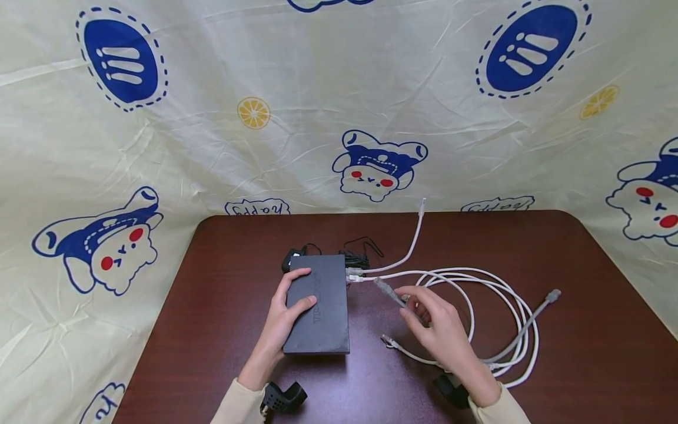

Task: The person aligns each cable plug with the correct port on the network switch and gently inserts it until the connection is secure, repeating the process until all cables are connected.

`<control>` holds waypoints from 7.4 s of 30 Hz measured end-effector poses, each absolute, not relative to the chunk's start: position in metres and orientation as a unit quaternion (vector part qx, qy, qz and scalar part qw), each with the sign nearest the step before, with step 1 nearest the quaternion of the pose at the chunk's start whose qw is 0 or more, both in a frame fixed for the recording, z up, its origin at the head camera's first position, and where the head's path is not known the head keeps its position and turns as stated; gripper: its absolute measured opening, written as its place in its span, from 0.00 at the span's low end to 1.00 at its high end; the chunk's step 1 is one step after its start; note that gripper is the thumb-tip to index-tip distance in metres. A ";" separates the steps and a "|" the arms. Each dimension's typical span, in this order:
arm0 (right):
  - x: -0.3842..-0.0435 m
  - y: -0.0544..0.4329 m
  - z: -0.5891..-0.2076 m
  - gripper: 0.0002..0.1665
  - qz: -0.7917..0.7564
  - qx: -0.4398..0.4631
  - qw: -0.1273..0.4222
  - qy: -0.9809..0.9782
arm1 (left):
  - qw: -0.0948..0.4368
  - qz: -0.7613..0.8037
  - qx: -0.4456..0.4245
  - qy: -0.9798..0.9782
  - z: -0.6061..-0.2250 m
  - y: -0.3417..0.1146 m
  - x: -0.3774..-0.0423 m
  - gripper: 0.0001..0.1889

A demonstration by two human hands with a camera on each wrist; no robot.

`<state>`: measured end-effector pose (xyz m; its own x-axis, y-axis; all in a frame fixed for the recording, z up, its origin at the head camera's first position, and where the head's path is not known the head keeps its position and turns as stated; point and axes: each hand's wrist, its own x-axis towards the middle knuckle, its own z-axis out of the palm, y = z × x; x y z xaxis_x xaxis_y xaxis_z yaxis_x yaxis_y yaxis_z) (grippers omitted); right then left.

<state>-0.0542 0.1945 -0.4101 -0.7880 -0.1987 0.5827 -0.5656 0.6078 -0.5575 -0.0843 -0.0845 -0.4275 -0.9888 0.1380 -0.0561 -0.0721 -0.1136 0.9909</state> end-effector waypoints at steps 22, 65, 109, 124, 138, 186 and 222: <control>-0.060 0.186 -0.400 0.22 0.441 0.223 0.241 -0.835 | 0.075 0.749 0.024 0.658 -0.424 -0.083 -0.082 0.26; -0.070 0.178 -0.385 0.22 0.525 0.297 0.241 -0.760 | 0.071 0.756 0.021 0.651 -0.423 -0.081 -0.081 0.26; -0.100 0.157 -0.409 0.16 0.426 0.277 0.270 -0.818 | 0.072 0.762 0.022 0.643 -0.420 -0.082 -0.083 0.26; -0.100 0.151 -0.410 0.15 0.375 0.266 0.297 -0.837 | 0.058 0.762 0.024 0.644 -0.419 -0.079 -0.084 0.26; -0.098 0.149 -0.412 0.14 0.380 0.270 0.307 -0.830 | 0.062 0.767 0.026 0.638 -0.418 -0.078 -0.083 0.25; -0.112 0.137 -0.414 0.17 0.410 0.323 0.360 -0.773 | 0.124 0.745 0.042 0.655 -0.409 -0.092 -0.091 0.25; -0.108 0.134 -0.415 0.15 0.403 0.342 0.371 -0.764 | 0.124 0.751 0.047 0.647 -0.409 -0.093 -0.090 0.24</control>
<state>-0.1080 0.1339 -0.4145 -0.4909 -0.2231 0.8422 -0.8211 0.4417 -0.3616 -0.0896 -0.0930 -0.4091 -0.9648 0.2474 -0.0891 -0.1245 -0.1313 0.9835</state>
